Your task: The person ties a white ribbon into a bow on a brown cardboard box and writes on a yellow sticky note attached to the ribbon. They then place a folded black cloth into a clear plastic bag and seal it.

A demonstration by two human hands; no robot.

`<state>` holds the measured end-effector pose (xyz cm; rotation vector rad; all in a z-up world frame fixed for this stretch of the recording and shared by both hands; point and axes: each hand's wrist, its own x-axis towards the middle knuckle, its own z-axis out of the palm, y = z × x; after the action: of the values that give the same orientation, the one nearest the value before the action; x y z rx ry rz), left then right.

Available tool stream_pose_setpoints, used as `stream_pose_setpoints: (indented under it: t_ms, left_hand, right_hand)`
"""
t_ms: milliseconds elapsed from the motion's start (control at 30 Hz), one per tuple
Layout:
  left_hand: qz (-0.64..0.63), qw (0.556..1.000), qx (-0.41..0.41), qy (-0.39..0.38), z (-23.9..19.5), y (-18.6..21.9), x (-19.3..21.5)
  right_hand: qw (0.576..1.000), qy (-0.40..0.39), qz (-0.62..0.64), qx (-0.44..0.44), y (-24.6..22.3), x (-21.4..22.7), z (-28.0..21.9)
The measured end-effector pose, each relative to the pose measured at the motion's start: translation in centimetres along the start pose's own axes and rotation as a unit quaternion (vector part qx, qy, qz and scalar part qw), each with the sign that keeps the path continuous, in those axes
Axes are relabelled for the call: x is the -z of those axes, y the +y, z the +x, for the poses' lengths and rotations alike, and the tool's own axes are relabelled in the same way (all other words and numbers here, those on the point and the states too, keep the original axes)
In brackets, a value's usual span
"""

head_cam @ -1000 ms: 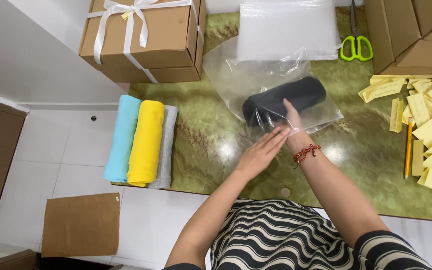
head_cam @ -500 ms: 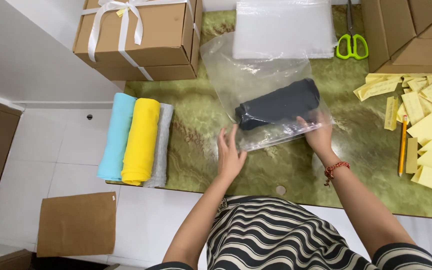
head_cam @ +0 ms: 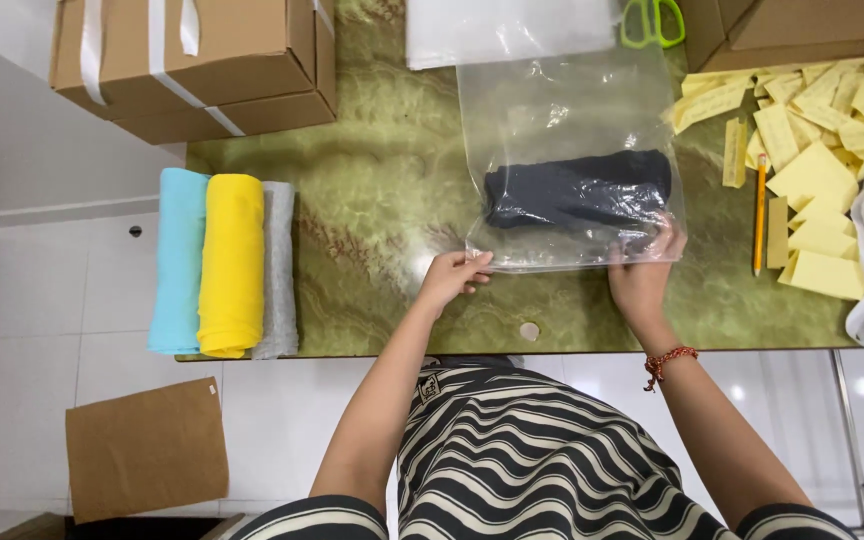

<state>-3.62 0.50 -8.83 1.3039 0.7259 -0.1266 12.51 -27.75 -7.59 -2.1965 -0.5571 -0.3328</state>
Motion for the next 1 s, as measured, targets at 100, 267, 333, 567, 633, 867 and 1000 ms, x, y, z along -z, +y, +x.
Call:
stream_pose_setpoints:
  t_ms: [100, 267, 333, 567, 633, 867, 1000]
  left_hand:
    - [-0.005, 1.000, 0.009, 0.014, 0.3, -0.1, -1.5]
    - [-0.014, 0.999, 0.003, 0.034, 1.4, -0.6, -2.4]
    - [-0.021, 0.999, 0.007, 0.038, 1.1, -0.2, -2.3]
    - [-0.033, 0.999, 0.004, 0.039, -0.8, 0.3, -1.0]
    - [-0.051, 0.998, 0.001, 0.043, -1.0, -0.5, -1.0]
    - [-0.092, 0.995, -0.035, 0.009, -1.3, -1.9, -0.2]
    - [-0.104, 0.994, -0.035, -0.004, -2.3, -0.7, 0.6]
  right_hand:
    - [0.998, -0.038, -0.015, -0.047, -3.3, 1.8, -0.3]
    - [0.988, -0.131, -0.080, 0.000, -7.9, 2.4, 1.4]
    - [0.981, -0.159, -0.104, 0.036, -9.2, 1.9, 1.9]
    - [0.970, -0.196, -0.129, 0.062, -10.5, 0.5, 1.3]
    - [0.966, -0.213, -0.135, 0.059, -10.2, 0.5, 0.9]
    - [0.964, -0.245, -0.093, 0.052, -11.1, -1.9, 2.1]
    - [0.955, -0.273, -0.110, 0.024, -12.2, -3.9, 4.9]
